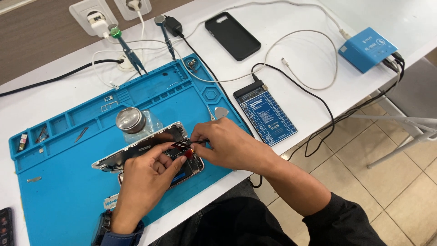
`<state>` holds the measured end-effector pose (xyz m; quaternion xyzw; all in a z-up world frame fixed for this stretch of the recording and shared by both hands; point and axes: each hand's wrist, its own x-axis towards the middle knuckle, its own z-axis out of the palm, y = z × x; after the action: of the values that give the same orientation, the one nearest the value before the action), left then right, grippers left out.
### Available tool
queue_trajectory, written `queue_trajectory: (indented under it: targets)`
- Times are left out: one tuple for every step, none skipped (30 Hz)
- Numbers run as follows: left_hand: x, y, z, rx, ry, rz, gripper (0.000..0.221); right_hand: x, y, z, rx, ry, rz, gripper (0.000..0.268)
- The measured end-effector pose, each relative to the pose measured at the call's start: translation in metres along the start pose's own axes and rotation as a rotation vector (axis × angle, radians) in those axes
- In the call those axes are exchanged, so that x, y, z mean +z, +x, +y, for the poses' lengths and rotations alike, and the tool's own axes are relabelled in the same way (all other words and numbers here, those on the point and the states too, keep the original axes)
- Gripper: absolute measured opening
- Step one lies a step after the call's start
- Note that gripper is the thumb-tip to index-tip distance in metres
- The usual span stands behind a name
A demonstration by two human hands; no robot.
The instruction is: Disassembling a smartphone by disconnecting internal ribbon cables and removing components like the battery and motherboard using tweezers and hands.
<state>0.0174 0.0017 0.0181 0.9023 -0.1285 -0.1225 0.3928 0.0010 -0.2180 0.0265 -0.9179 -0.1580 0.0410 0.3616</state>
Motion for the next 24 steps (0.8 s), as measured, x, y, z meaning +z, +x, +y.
queue_trajectory:
  targets:
    - [0.001,0.000,-0.002,0.019,-0.015,0.002,0.043,0.000,0.000,0.000,-0.023,0.010,-0.020,0.022]
    - [0.002,0.002,-0.001,0.024,-0.012,-0.005,0.043,0.000,-0.001,0.001,-0.018,0.012,-0.013,0.022]
    - [0.002,0.003,-0.001,0.037,-0.026,-0.017,0.041,0.001,-0.001,0.002,-0.049,0.027,-0.015,0.020]
    - [0.002,0.003,-0.001,0.050,-0.041,-0.028,0.039,0.002,-0.002,0.002,-0.080,0.041,-0.016,0.018]
    - [0.003,0.003,0.000,0.055,-0.038,-0.029,0.039,0.002,-0.002,0.002,-0.080,0.041,-0.010,0.018]
    - [0.004,0.003,0.001,0.085,-0.055,-0.029,0.029,0.003,-0.002,0.002,-0.081,0.026,0.004,0.019]
    - [0.005,0.003,0.001,0.113,-0.072,-0.030,0.020,0.004,-0.002,0.001,-0.082,0.013,0.017,0.020]
    - [0.005,0.002,0.001,0.115,-0.069,-0.032,0.020,0.005,-0.003,0.001,-0.081,0.014,0.021,0.020]
    - [0.005,0.002,0.001,0.166,-0.071,-0.011,0.012,0.005,-0.003,0.001,-0.105,-0.011,0.037,0.020]
    - [0.005,0.002,0.001,0.217,-0.073,0.010,0.008,0.006,-0.003,0.001,-0.129,-0.037,0.054,0.020]
    - [0.007,0.002,0.000,0.219,-0.071,0.009,0.008,0.007,-0.004,0.000,-0.129,-0.036,0.056,0.020]
    - [0.008,0.003,-0.001,0.236,-0.075,0.034,0.011,0.009,-0.004,0.000,-0.126,-0.059,0.034,0.022]
    - [0.009,0.004,-0.002,0.253,-0.080,0.062,0.016,0.010,-0.004,-0.001,-0.124,-0.082,0.012,0.023]
    - [0.010,0.004,-0.002,0.255,-0.078,0.062,0.016,0.012,-0.002,0.000,-0.126,-0.082,0.014,0.023]
    - [0.011,0.005,-0.001,0.272,-0.050,0.074,0.014,0.015,-0.001,0.000,-0.144,-0.117,0.032,0.023]
    - [0.012,0.005,-0.001,0.288,-0.022,0.086,0.013,0.018,0.000,0.000,-0.163,-0.152,0.050,0.023]
    - [0.012,0.005,-0.002,0.289,-0.022,0.087,0.013,0.021,0.001,0.001,-0.164,-0.153,0.051,0.023]
    - [0.012,0.004,-0.003,0.313,-0.020,0.097,0.013,0.023,0.003,0.003,-0.178,-0.176,0.059,0.021]
    - [0.012,0.004,-0.004,0.336,-0.018,0.106,0.014,0.026,0.004,0.005,-0.191,-0.198,0.067,0.019]
    - [0.012,0.003,-0.004,0.336,-0.017,0.106,0.014,0.025,0.004,0.004,-0.192,-0.197,0.068,0.019]
    - [0.012,0.002,-0.004,0.376,-0.019,0.130,0.013,0.024,0.004,0.004,-0.222,-0.174,0.091,0.019]
    - [0.011,0.001,-0.004,0.417,-0.022,0.154,0.011,0.023,0.004,0.004,-0.253,-0.150,0.114,0.019]
    - [0.012,0.001,-0.006,0.416,-0.022,0.155,0.011,0.025,0.005,0.006,-0.254,-0.150,0.112,0.019]
    - [0.013,0.001,-0.007,0.409,-0.036,0.158,0.015,0.027,0.005,0.008,-0.271,-0.160,0.137,0.018]
